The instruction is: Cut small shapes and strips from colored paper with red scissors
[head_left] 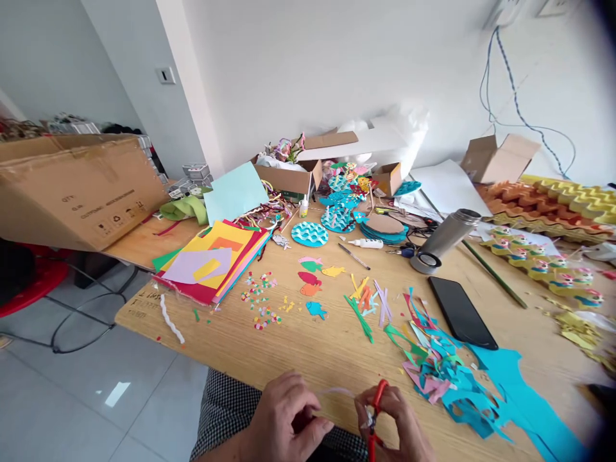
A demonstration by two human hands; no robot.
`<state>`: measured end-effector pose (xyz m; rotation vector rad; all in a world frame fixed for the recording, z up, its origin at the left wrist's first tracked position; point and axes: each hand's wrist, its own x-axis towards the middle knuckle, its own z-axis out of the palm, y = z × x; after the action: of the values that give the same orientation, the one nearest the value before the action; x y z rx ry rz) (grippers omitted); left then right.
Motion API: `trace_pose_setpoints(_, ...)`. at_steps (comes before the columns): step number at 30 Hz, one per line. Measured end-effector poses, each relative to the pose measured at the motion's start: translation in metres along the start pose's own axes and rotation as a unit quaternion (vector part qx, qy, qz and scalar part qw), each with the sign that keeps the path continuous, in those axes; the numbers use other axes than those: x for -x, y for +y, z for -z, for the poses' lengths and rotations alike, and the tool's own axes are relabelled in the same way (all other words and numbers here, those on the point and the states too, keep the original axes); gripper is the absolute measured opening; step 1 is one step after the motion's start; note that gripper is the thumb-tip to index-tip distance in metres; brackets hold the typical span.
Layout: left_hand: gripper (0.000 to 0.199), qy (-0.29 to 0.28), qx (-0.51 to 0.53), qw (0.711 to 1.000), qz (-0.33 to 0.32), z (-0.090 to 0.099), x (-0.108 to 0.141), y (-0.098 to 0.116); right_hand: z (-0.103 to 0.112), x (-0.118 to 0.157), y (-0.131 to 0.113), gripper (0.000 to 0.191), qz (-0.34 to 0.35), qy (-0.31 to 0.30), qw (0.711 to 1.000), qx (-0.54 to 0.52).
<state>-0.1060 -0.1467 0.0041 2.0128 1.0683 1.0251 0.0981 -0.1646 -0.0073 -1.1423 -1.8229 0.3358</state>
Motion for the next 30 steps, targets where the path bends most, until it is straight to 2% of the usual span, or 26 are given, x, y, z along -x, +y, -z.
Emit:
trace_pose_setpoints(1, 0.025, -0.030, 0.073, 0.994, 0.074, 0.001, 0.000, 0.002, 0.000, -0.010, -0.004, 0.025, 0.014, 0.001, 1.000, -0.011)
trace_pose_setpoints(2, 0.032, -0.068, 0.156, 0.974, 0.149, 0.002, -0.001, 0.003, -0.002, -0.019, -0.008, 0.028, 0.029, 0.011, 0.999, -0.023)
trace_pose_setpoints(4, 0.044, -0.126, 0.325, 0.897, 0.271, 0.004, -0.005, 0.003, -0.006, -0.034, -0.016, 0.032, 0.075, -0.022, 0.996, -0.047)
trace_pose_setpoints(5, 0.050, -0.131, 0.401, 0.854, 0.303, 0.005, -0.007, 0.001, -0.009, -0.040, -0.020, 0.032, 0.106, -0.032, 0.993, -0.051)
trace_pose_setpoints(7, 0.056, -0.099, 0.523, 0.784, 0.320, 0.008, -0.010, -0.002, -0.015, -0.049, -0.025, 0.029, 0.162, -0.046, 0.985, -0.047)
trace_pose_setpoints(9, 0.053, -0.062, 0.599, 0.732, 0.319, 0.011, -0.011, -0.006, -0.019, -0.055, -0.029, 0.025, 0.201, -0.050, 0.978, -0.031)
trace_pose_setpoints(11, 0.048, -0.032, 0.638, 0.698, 0.323, 0.014, -0.010, -0.008, -0.019, -0.060, -0.032, 0.020, 0.225, -0.052, 0.973, -0.020)
trace_pose_setpoints(13, 0.049, -0.007, 0.656, 0.677, 0.335, 0.018, -0.009, -0.007, -0.018, -0.064, -0.035, 0.017, 0.239, -0.049, 0.970, -0.014)
trace_pose_setpoints(16, 0.038, 0.022, 0.653, 0.673, 0.347, 0.023, -0.009, -0.003, -0.015, -0.067, -0.039, 0.016, 0.257, -0.062, 0.964, 0.002)
trace_pose_setpoints(19, 0.022, 0.040, 0.617, 0.700, 0.358, 0.028, -0.010, 0.000, -0.013, -0.068, -0.042, 0.019, 0.271, -0.108, 0.956, 0.034)
trace_pose_setpoints(23, 0.021, 0.030, 0.567, 0.737, 0.365, 0.036, -0.010, 0.000, -0.017, -0.067, -0.046, 0.019, 0.282, -0.131, 0.949, 0.057)
trace_pose_setpoints(28, 0.020, 0.053, 0.532, 0.758, 0.374, 0.048, -0.011, -0.002, -0.031, -0.072, -0.044, 0.018, 0.301, -0.126, 0.945, 0.017)
trace_pose_setpoints(30, 0.020, 0.098, 0.505, 0.779, 0.358, 0.054, -0.016, -0.007, -0.041, -0.078, -0.039, 0.019, 0.247, -0.089, 0.964, -0.029)
